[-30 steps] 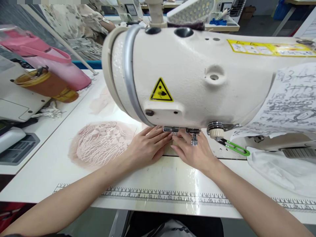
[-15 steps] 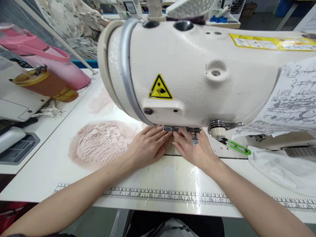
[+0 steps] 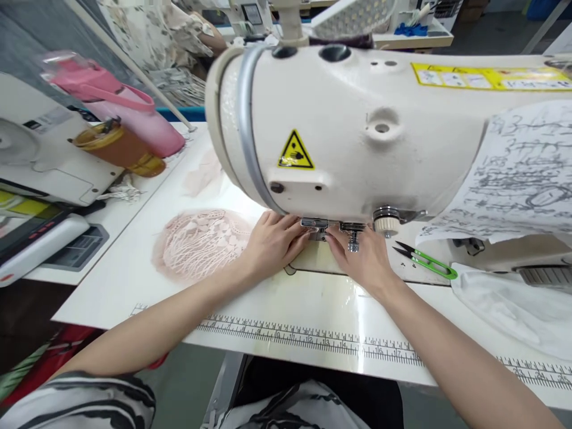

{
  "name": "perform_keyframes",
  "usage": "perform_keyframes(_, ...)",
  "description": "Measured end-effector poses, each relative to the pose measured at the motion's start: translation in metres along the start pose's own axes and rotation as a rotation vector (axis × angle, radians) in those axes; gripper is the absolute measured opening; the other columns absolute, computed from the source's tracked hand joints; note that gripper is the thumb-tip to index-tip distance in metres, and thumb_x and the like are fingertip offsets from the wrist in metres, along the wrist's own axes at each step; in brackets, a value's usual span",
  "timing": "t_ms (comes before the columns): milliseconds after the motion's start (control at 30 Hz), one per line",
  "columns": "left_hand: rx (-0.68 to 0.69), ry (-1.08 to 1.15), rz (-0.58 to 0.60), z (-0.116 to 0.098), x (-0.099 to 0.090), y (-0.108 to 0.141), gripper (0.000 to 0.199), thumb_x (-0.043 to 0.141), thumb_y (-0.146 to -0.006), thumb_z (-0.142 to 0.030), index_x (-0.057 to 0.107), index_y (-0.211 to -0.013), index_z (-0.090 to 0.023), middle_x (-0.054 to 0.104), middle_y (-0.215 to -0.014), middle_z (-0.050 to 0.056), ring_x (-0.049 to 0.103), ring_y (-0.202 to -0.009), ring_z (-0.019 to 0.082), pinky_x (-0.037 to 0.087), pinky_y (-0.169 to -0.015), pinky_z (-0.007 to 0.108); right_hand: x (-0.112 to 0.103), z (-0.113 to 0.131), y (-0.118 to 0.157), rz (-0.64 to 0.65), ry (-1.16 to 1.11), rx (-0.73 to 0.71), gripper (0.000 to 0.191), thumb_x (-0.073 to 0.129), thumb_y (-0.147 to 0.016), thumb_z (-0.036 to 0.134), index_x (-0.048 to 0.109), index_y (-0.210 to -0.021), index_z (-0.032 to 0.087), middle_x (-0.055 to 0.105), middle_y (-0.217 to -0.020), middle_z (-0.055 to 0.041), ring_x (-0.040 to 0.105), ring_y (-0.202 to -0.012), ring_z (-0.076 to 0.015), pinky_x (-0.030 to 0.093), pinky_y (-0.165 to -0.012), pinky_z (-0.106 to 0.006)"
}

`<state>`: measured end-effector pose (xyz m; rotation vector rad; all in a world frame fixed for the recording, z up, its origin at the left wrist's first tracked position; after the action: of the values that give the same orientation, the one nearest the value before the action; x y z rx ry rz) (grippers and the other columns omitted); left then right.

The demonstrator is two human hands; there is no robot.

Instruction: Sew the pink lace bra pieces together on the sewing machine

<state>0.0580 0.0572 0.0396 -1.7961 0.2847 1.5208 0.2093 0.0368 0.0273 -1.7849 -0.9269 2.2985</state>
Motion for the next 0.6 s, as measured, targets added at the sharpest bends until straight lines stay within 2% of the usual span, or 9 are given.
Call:
perform_keyframes(167,-0.105,-0.005,0.072,0.007,0.003,-0.021,0.033,0.042,-0.099,-0.038,0.064,-0.111,-0.017,0.063,-0.119,0.010,0.052,-0.116,0.030,0.044,-0.095,0.046,-0.001,-0.003,0.003,-0.047,-0.026,-0.055,0.026,0.051,-0.094,0.036,0.073,-0.103,0.025,0.075,-0.089,-0.0028,0.061,-0.071,-0.0170,0.036,-0.066,-0.030)
perform_keyframes(300,-0.082,-0.071,0.108,0.001,-0.003,-0.024,0.030,0.042,-0.098,-0.030,0.062,-0.114,-0.015,0.059,-0.127,0.011,0.049,-0.124,0.030,0.040,-0.104,0.049,0.000,-0.004,0.009,-0.108,-0.032,-0.166,0.023,0.054,-0.094,0.031,0.072,-0.105,0.023,0.075,-0.083,-0.0032,0.060,-0.066,-0.0167,0.037,-0.070,-0.032)
perform_keyframes(367,-0.057,-0.087,0.087,-0.004,-0.013,-0.010,0.030,0.044,-0.097,-0.026,0.058,-0.122,-0.016,0.057,-0.132,0.010,0.046,-0.130,0.027,0.039,-0.107,0.045,0.001,-0.005,0.011,-0.132,-0.034,-0.191,0.023,0.053,-0.094,0.028,0.070,-0.108,0.024,0.074,-0.085,-0.0033,0.061,-0.067,-0.0173,0.037,-0.071,-0.032)
perform_keyframes(433,-0.099,-0.087,0.067,-0.003,-0.027,0.012,0.032,0.046,-0.096,-0.022,0.054,-0.127,-0.017,0.056,-0.134,0.008,0.048,-0.128,0.023,0.042,-0.106,0.039,0.003,-0.004,0.013,-0.128,-0.035,-0.204,0.022,0.054,-0.094,0.027,0.069,-0.110,0.024,0.074,-0.086,-0.0035,0.063,-0.073,-0.0182,0.036,-0.072,-0.033)
perform_keyframes(533,-0.361,-0.106,0.030,0.019,-0.049,0.053,0.033,0.055,-0.092,-0.027,0.054,-0.123,-0.017,0.058,-0.131,0.010,0.055,-0.120,0.025,0.051,-0.091,0.039,0.004,-0.001,0.013,-0.112,-0.026,-0.207,0.020,0.053,-0.094,0.026,0.068,-0.107,0.023,0.073,-0.081,-0.0032,0.065,-0.077,-0.0185,0.035,-0.071,-0.032)
perform_keyframes(600,-0.547,-0.063,0.051,0.037,-0.055,0.078,0.030,0.060,-0.089,-0.031,0.058,-0.115,-0.018,0.060,-0.127,0.009,0.056,-0.116,0.027,0.052,-0.085,0.039,0.002,0.001,0.011,-0.123,-0.019,-0.216,0.018,0.052,-0.095,0.026,0.068,-0.103,0.022,0.072,-0.075,-0.0014,0.065,-0.074,-0.0173,0.035,-0.070,-0.032)
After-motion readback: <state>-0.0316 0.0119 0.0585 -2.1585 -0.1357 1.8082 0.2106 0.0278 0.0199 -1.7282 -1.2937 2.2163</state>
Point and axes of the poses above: each hand's wrist, its own y-axis away from the middle knuckle, its own x-axis out of the palm, z = x × y, the point moved 7 cm from there along -y, towards the middle knuckle
